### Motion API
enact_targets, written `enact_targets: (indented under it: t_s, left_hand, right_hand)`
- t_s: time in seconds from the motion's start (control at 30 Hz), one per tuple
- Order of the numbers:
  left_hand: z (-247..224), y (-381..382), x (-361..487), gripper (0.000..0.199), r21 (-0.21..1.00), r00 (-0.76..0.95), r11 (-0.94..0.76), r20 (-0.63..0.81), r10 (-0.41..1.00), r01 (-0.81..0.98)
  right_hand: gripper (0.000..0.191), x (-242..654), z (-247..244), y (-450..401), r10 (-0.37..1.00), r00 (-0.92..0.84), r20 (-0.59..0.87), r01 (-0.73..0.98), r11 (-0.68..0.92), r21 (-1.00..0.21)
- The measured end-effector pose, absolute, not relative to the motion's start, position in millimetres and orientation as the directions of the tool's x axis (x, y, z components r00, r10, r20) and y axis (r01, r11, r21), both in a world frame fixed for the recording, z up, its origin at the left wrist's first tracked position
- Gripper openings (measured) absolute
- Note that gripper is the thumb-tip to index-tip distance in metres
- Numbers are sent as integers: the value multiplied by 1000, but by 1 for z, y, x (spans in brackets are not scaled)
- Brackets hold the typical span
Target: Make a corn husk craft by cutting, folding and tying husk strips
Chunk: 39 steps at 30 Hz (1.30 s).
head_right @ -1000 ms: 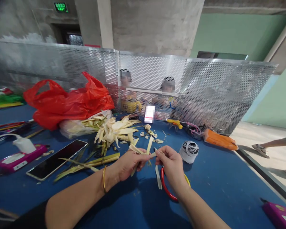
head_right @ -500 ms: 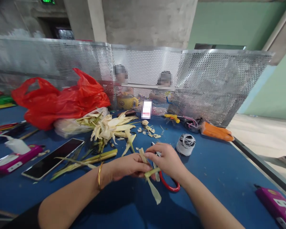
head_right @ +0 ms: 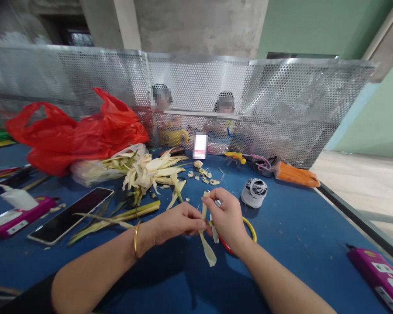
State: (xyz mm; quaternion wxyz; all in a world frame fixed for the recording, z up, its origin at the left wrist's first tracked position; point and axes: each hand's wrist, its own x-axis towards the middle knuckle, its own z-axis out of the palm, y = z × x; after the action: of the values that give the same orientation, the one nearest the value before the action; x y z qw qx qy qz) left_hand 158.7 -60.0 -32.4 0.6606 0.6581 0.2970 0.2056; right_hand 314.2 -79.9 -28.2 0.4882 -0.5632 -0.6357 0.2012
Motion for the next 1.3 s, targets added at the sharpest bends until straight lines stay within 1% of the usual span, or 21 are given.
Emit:
enact_targets:
  t_s: [0.1,0.17,0.23,0.3,0.33,0.37,0.4,0.43,0.5,0.53,0.57,0.6,0.7,0.8,0.9,1.0,1.07,1.13,1.2,1.27,1.3]
  left_hand:
    - [-31,-62,159,23,992,753,58,-120,647,108]
    - [-30,-63,161,25,991,727,87,-132,674,100]
    - [-28,-63,162,28,988,687,138,-147,712,69]
    - [-27,-61,162,35,980,655,199,-169,736,29]
    - [-27,-59,162,38,975,639,222,-179,748,14]
    - [-27,-58,162,40,972,622,236,-186,761,2]
    - [-27,-57,162,40,970,605,241,-189,773,-5]
    - [-28,-56,162,38,970,591,242,-191,784,-6]
    - [-29,-55,162,32,974,573,229,-186,798,-3]
    - [-29,-55,162,30,975,575,222,-183,797,3]
    - [-30,-55,163,28,976,580,217,-182,794,11]
    - [-30,-56,163,27,977,586,214,-185,789,20]
    - [-31,-56,164,23,976,601,212,-197,774,47]
    - [-33,-56,165,29,979,595,195,-190,781,58]
    - [-33,-55,164,35,980,617,180,-192,763,82]
    - [-32,-55,162,36,976,651,197,-208,730,91]
    - [-31,-54,161,33,972,644,229,-213,735,61]
    - [-32,-52,161,33,964,611,266,-214,762,5]
    - [-33,-50,161,39,953,563,295,-208,800,-67]
    - [-34,-46,161,45,940,520,316,-209,828,-127]
    - [-35,-45,161,45,936,502,322,-212,838,-142]
  right_hand:
    - [24,313,-32,-79,900,110,422,547,300,-781]
    - [24,317,-33,-74,902,102,419,547,301,-781]
    - [23,325,-33,-68,899,140,415,519,291,-804]
    - [26,332,-31,-61,883,275,381,420,246,-874]
    - [31,335,-31,-59,880,348,324,334,207,-920]
    - [35,336,-30,-57,891,387,235,225,156,-962]
    - [39,336,-31,-57,918,376,123,103,90,-991]
    - [41,335,-31,-57,951,310,11,-13,16,-1000]
    - [40,332,-33,-61,985,97,-142,-175,-124,-977]
    - [38,330,-35,-62,985,16,-170,-221,-163,-962]
    - [37,328,-36,-64,985,-18,-174,-252,-172,-952]
    - [37,326,-37,-65,986,-10,-164,-267,-161,-950]
    - [41,324,-39,-65,985,113,-128,-269,-94,-959]
    - [44,324,-42,-63,977,183,-106,-258,-56,-964]
    - [42,321,-44,-63,974,213,-73,-250,-17,-968]
    - [41,321,-44,-63,971,232,-50,-254,11,-967]
    - [41,323,-40,-62,974,225,-41,-253,17,-967]
    - [44,328,-34,-60,973,220,-70,-244,-15,-970]
    - [47,333,-27,-60,972,210,-109,-169,-74,-983]
    - [48,335,-23,-62,990,123,-73,42,-78,-996]
    - [47,335,-22,-63,999,39,-23,186,-30,-982]
